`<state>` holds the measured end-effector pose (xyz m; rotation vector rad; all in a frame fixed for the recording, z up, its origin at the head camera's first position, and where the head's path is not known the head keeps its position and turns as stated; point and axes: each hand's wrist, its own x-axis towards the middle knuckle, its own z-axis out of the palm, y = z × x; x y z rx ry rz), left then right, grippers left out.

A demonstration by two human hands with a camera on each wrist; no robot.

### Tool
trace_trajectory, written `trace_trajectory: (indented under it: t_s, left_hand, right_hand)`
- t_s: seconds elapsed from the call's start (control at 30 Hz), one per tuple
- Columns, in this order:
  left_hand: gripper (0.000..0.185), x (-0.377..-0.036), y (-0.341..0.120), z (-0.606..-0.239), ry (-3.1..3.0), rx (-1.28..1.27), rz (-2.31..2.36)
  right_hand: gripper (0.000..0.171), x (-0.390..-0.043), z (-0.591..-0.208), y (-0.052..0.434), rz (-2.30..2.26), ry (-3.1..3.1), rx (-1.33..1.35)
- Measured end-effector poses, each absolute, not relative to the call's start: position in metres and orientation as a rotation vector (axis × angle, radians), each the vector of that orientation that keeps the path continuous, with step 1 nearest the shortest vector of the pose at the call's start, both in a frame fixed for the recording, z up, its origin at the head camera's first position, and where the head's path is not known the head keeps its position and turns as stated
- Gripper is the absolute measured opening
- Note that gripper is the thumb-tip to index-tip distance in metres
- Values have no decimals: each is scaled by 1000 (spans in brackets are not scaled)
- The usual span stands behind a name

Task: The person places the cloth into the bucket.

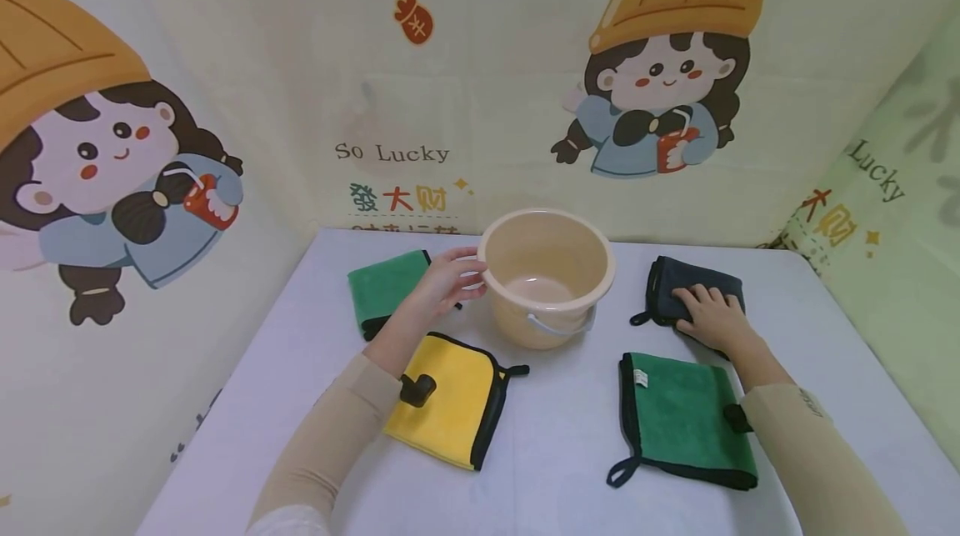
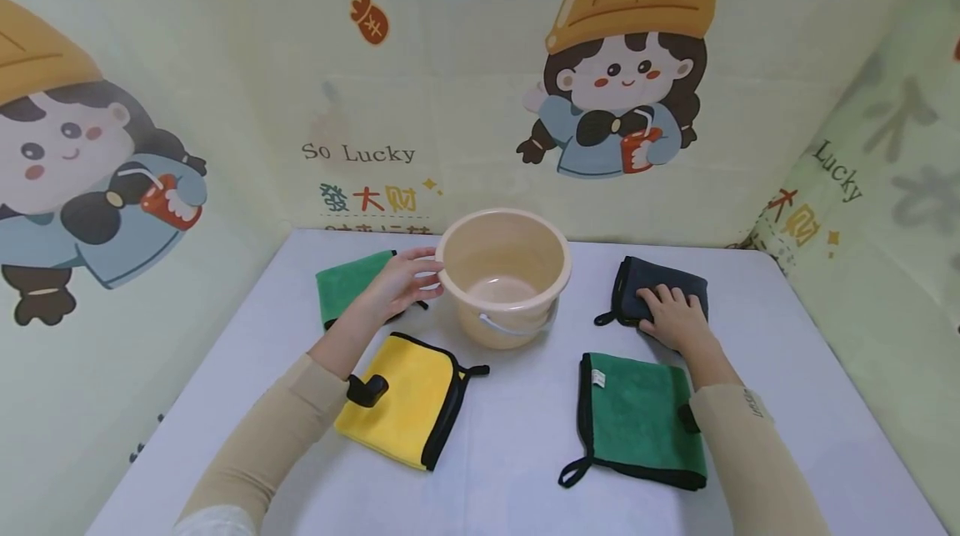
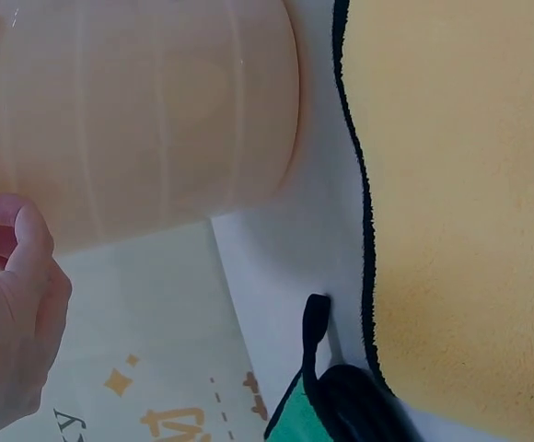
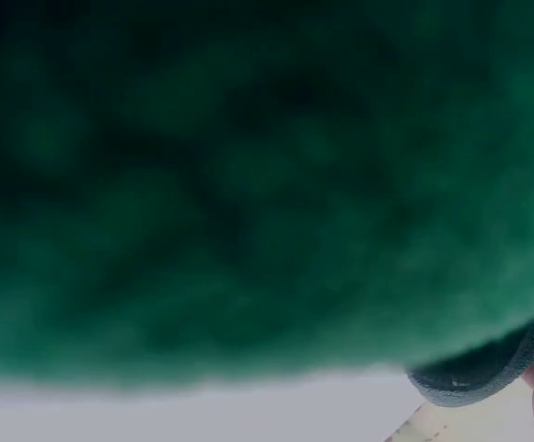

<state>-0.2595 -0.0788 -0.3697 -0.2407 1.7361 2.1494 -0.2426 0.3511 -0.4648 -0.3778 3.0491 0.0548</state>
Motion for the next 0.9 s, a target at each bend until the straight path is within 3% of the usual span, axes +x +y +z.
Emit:
trace_trajectory:
  t_s: [0.47, 0.9]
  left_hand:
    - [41, -265, -79, -370, 1700, -269, 2143]
    - [42, -266, -79, -370, 1728, -259, 2109]
  right_hand:
    - [43, -242, -459, 354, -28, 3142, -447]
    - [43, -244, -414, 347, -9, 3377, -553]
